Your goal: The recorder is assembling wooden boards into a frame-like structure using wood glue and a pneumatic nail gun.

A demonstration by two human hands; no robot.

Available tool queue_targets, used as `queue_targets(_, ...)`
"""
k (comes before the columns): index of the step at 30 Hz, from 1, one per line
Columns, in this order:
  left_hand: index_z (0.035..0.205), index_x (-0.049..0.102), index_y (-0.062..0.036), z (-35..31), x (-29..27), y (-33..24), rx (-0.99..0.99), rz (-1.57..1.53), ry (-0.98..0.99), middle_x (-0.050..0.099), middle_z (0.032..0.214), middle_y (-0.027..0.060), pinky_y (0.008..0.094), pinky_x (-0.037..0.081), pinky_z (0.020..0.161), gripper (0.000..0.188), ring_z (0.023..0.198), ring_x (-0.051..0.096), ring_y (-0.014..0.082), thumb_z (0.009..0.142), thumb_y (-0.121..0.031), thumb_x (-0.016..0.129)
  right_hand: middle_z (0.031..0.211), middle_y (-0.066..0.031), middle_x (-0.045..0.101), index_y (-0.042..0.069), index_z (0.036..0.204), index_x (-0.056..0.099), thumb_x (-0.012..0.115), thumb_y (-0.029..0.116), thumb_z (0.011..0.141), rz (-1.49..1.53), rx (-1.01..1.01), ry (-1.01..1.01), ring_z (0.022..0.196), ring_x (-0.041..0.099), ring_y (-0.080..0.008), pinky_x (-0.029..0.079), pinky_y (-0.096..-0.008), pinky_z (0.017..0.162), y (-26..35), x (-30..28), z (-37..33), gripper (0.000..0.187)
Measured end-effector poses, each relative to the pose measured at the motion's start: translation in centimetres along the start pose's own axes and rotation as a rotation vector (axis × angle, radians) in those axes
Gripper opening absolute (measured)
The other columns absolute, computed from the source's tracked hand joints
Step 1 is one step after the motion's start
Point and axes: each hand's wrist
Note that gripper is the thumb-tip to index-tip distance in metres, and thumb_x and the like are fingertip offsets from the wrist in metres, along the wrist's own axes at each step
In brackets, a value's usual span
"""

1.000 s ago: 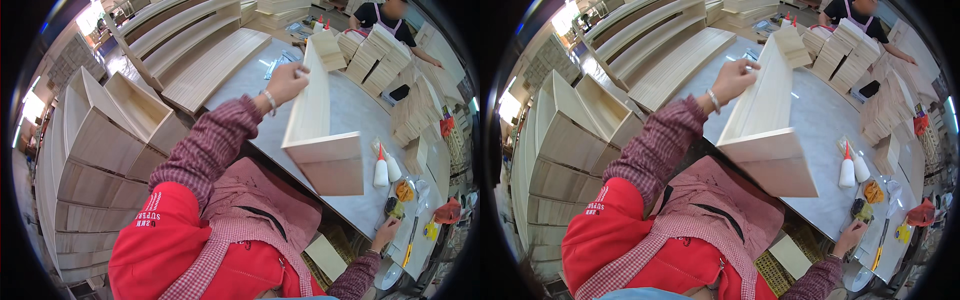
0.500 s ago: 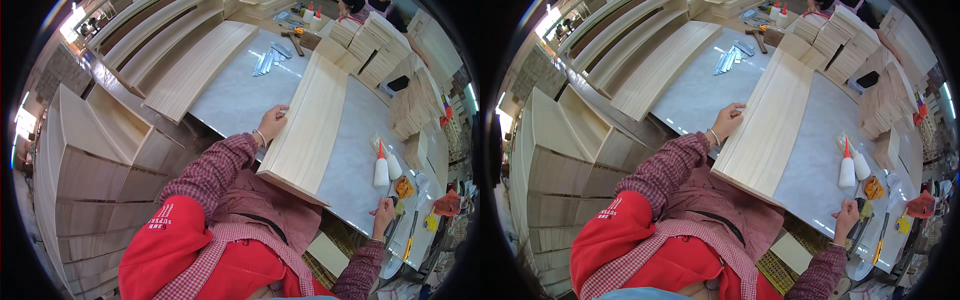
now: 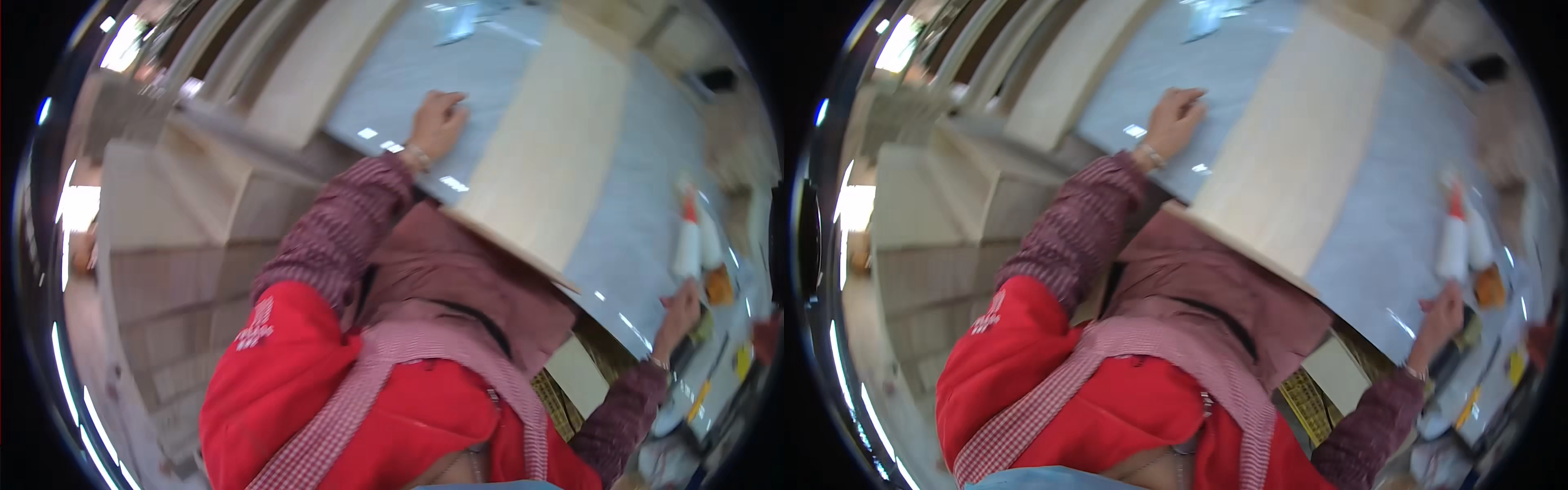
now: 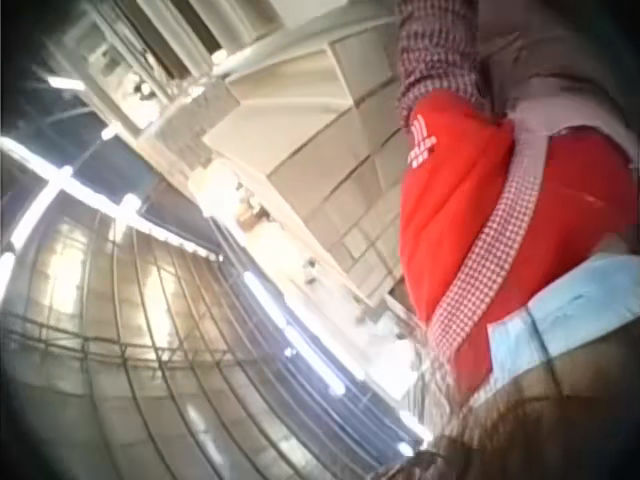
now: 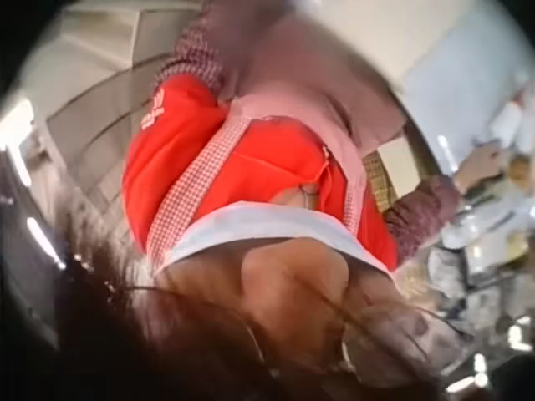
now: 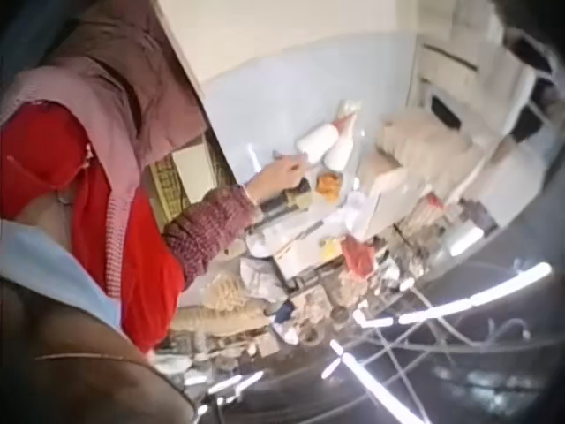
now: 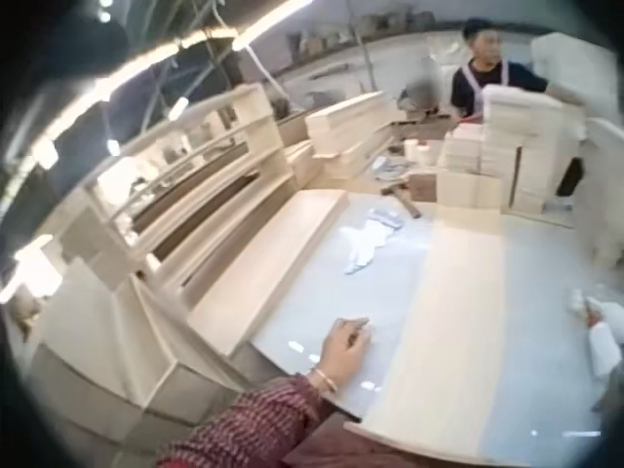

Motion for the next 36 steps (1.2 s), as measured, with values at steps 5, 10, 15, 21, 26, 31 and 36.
queue_targets(5,0.109,0.061,-0.0001,-6.8,-6.7,3.0,-0.361,-0.321,-0.290,0.055,0.089,0.0075,0.0252,0.048,0.063,0.029,0.069,0.056,0.0149,0.087,-0.018,0.061,0.076,-0.0047,0.060,0.001,0.098,0.055,0.048,0.020,0.099,-0.066,-0.104,0.135,0.070,0.057,-0.0130,0.048,-0.0261,0.070,-1.7,3.3,-3.5,0.021)
queue_targets(10,0.106,0.054,0.0018,-9.9,-12.8,5.4,-0.662,-0.520,-0.653,0.054,0.086,0.0082,0.0240,0.050,0.057,0.028,0.066,0.056,0.0137,0.091,-0.022,0.058,0.090,-0.0073,0.062,0.001,0.104,0.054,0.046,0.018,0.101,0.012,-0.122,0.144,0.080,0.057,-0.0135,0.047,-0.0244,0.077,-4.0,5.0,-5.2,0.019)
queue_targets(15,0.100,0.049,0.0001,-8.7,-14.1,6.9,-0.714,-0.428,-0.884,0.054,0.081,0.0079,0.0236,0.049,0.051,0.028,0.059,0.054,0.0129,0.093,-0.026,0.056,0.095,-0.0078,0.062,0.001,0.105,0.054,0.046,0.017,0.101,0.013,-0.152,0.097,0.082,0.057,-0.0134,0.046,-0.0237,0.079,-4.0,5.0,-5.7,0.019)
queue_targets(21,0.094,0.048,-0.0017,-7.1,-14.7,8.0,-0.658,-0.360,-1.035,0.054,0.079,0.0070,0.0239,0.045,0.047,0.029,0.051,0.050,0.0120,0.093,-0.029,0.056,0.096,-0.0077,0.063,0.000,0.108,0.054,0.046,0.017,0.101,0.040,-0.109,0.093,0.084,0.056,-0.0130,0.045,-0.0232,0.081,-3.4,4.9,-5.7,0.020)
queue_targets(26,0.094,0.050,-0.0018,-6.9,-15.2,8.3,-0.629,-0.285,-1.077,0.053,0.081,0.0070,0.0243,0.043,0.047,0.022,0.051,0.048,0.0121,0.093,-0.023,0.056,0.098,-0.0079,0.064,-0.001,0.110,0.055,0.046,0.017,0.101,0.063,-0.058,0.076,0.085,0.057,-0.0128,0.045,-0.0230,0.081,-3.3,4.7,-5.8,0.022)
queue_targets(31,0.103,0.054,-0.0007,-6.9,-15.2,9.1,-0.623,-0.131,-1.118,0.054,0.083,0.0074,0.0239,0.042,0.051,0.019,0.058,0.049,0.0124,0.090,-0.013,0.054,0.098,-0.0080,0.064,-0.001,0.110,0.056,0.046,0.018,0.101,0.066,-0.048,0.087,0.085,0.057,-0.0129,0.045,-0.0232,0.082,-3.2,4.4,-5.8,0.023)
queue_targets(36,0.121,0.052,-0.0009,-7.4,-14.5,10.2,-0.630,-0.011,-1.133,0.055,0.089,0.0076,0.0232,0.044,0.057,0.034,0.068,0.050,0.0127,0.087,-0.005,0.051,0.097,-0.0079,0.064,-0.001,0.109,0.057,0.047,0.019,0.101,0.067,-0.027,0.075,0.085,0.058,-0.0131,0.046,-0.0232,0.082,-2.5,4.7,-5.9,0.024)
Point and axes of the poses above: each hand's wrist, its own z-axis towards the middle knuckle, its own x-axis out of the palm, y = z × x
